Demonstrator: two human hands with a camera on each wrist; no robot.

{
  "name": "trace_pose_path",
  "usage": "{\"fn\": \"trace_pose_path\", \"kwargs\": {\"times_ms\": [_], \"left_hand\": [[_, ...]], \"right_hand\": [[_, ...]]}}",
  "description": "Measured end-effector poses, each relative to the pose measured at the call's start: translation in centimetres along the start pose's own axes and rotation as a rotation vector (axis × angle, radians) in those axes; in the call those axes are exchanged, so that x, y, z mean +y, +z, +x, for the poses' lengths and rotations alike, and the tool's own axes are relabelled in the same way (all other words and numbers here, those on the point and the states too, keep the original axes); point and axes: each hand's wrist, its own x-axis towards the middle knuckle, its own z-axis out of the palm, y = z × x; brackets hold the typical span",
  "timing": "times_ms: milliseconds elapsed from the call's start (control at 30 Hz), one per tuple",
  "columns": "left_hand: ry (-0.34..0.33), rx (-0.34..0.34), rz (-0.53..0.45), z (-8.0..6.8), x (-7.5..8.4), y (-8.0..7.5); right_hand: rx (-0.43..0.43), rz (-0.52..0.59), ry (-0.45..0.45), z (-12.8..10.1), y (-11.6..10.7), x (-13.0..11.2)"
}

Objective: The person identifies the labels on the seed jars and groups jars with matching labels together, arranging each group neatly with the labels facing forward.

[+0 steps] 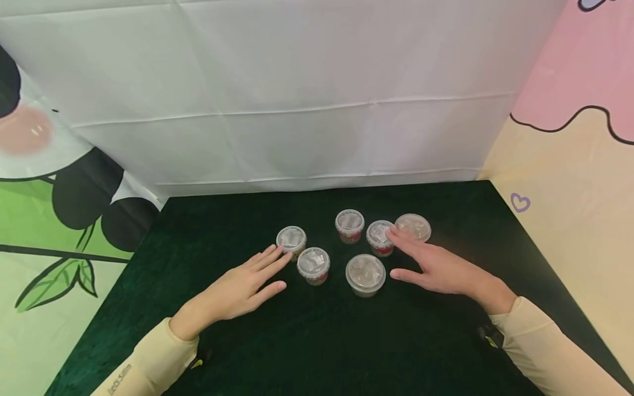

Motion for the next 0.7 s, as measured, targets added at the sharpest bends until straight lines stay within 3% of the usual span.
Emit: {"fn": "trace_pose_path", "kwargs": {"times_ms": [200,367,467,700], "left_hand": [[0.19,-0.022,-0.066,2.0,4.5,0.7],[0.244,-0.067,-0.159,3.6,6.8,2.2],[0.227,-0.095,-0.185,4.4,7.5,3.4],[0.08,-0.137,-0.261,6.1,8.0,5.3]], "right_hand": [[-0.008,0.031,-0.043,0.5,0.5,-0.9],[-0.006,0.055,-0.056,0.5,0.8,-1.6],[-0.006,0.077,-0.075,0.4,1.1,-1.8],[-0.044,0.168,-0.059,0.5,2.0,-1.7]]}}
